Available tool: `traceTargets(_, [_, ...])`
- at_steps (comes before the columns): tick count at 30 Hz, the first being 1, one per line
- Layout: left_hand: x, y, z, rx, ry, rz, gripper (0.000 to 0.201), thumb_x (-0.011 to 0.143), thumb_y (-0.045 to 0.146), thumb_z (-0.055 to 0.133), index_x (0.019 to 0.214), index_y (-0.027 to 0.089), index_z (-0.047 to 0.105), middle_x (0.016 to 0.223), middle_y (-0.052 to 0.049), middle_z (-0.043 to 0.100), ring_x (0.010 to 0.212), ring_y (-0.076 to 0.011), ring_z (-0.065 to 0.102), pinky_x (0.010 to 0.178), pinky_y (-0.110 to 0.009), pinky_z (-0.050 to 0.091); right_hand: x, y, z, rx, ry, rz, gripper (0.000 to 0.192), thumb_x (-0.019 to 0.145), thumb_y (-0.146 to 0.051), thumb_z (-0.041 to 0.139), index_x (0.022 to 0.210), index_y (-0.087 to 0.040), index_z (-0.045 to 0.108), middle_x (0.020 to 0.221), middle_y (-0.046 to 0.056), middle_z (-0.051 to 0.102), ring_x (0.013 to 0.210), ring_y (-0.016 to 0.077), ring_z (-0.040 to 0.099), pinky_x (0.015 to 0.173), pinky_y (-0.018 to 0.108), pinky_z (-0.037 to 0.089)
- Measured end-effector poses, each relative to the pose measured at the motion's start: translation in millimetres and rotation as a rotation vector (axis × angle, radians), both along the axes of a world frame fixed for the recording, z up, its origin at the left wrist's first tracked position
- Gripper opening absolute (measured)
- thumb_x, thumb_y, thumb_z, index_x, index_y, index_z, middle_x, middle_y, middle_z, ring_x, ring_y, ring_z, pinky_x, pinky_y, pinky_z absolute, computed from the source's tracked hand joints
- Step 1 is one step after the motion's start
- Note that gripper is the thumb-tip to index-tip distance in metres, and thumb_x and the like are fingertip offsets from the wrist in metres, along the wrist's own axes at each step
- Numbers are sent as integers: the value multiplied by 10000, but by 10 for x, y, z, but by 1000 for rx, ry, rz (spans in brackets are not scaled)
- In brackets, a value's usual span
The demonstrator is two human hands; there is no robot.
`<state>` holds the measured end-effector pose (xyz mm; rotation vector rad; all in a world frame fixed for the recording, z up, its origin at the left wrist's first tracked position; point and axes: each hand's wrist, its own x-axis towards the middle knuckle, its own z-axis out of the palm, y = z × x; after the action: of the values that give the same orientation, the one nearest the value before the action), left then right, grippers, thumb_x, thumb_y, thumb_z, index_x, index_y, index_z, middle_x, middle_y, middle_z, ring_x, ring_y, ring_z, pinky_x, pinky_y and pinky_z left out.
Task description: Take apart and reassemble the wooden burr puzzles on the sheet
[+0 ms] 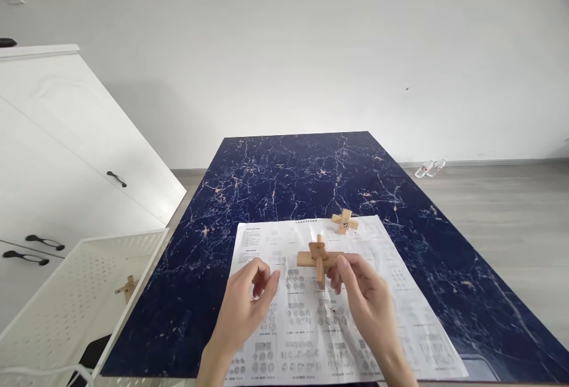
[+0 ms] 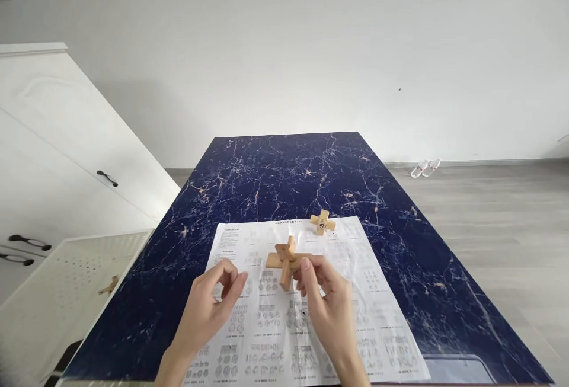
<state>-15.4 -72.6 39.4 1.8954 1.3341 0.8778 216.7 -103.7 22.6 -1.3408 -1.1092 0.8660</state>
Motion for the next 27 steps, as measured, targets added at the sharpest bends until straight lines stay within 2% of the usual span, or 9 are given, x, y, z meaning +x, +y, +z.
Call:
traceTargets(2, [41, -63, 14, -88, -75, 37, 250, 1091, 437, 560, 931, 245, 555, 863, -10, 618, 771, -177, 602, 594, -252, 455, -94, -35, -23, -19, 46, 42, 398, 1087, -537, 573, 939, -217, 758, 712, 35, 687, 637, 188, 625, 600, 297, 529])
traceTargets(4, [71, -108, 8, -151, -159, 51, 216, 1081, 477, 579, 1145, 271, 597, 1111, -60, 680, 964, -221, 673, 711, -293, 545, -188, -74, -41, -37, 95, 75, 407, 1082, -551, 580, 911, -221, 745, 701, 30, 679, 629, 185, 618, 588, 294, 517])
traceTargets(6, [86, -133, -19, -194, -243, 19, 395, 1037, 507, 658, 1363, 309, 556, 1374, -95, 642, 1206, -274, 661, 987, -403, 570, -288, -117, -53, -50, 146, 106, 408, 1075, -561, 593, 902, -220, 735, 709, 31, 684, 627, 182, 612, 581, 293, 506])
traceTargets(7, [86, -141, -37, -217, -281, -13, 540, 991, 521, 726, 1450, 329, 514, 1487, -104, 592, 1322, -304, 617, 1119, -464, 517, -339, -138, -57, -56, 170, 117, 408, 1073, -562, 600, 898, -219, 732, 713, 30, 685, 626, 179, 607, 586, 294, 504])
traceTargets(10, [61, -154, -88, -322, -353, -110, 990, 792, 535, 935, 1600, 393, 382, 1705, -93, 412, 1532, -376, 451, 1268, -551, 391, -472, -194, -77, -57, 222, 138, 423, 1063, -578, 611, 870, -217, 718, 702, 23, 677, 602, 169, 588, 587, 296, 498])
traceTargets(12, [37, -168, -114, -397, -373, -153, 1112, 706, 507, 1002, 1618, 406, 373, 1730, -89, 395, 1550, -395, 439, 1280, -564, 386, -529, -222, -100, -55, 247, 149, 444, 1055, -595, 616, 841, -217, 702, 687, 20, 665, 591, 166, 582, 577, 295, 495])
traceTargets(16, [10, -216, -149, -492, -376, -161, 1054, 684, 416, 1021, 1579, 371, 467, 1629, -107, 547, 1488, -404, 532, 1270, -575, 412, -564, -265, -157, -91, 264, 180, 454, 1061, -609, 595, 861, -218, 711, 688, 23, 661, 600, 172, 572, 578, 298, 481])
traceTargets(23, [61, -276, -125, -456, -246, -59, 917, 743, 297, 945, 1548, 350, 508, 1576, -103, 611, 1485, -421, 538, 1281, -644, 373, -572, -302, -172, -153, 247, 207, 467, 1061, -650, 569, 902, -228, 690, 715, 22, 663, 626, 190, 599, 573, 294, 481])
traceTargets(27, [96, -281, -102, -427, -203, -29, 919, 737, 313, 955, 1538, 354, 506, 1509, -91, 661, 1396, -410, 613, 1238, -626, 432, -593, -301, -169, -147, 210, 170, 434, 1073, -641, 553, 1046, -239, 714, 790, 28, 688, 645, 193, 644, 566, 284, 515])
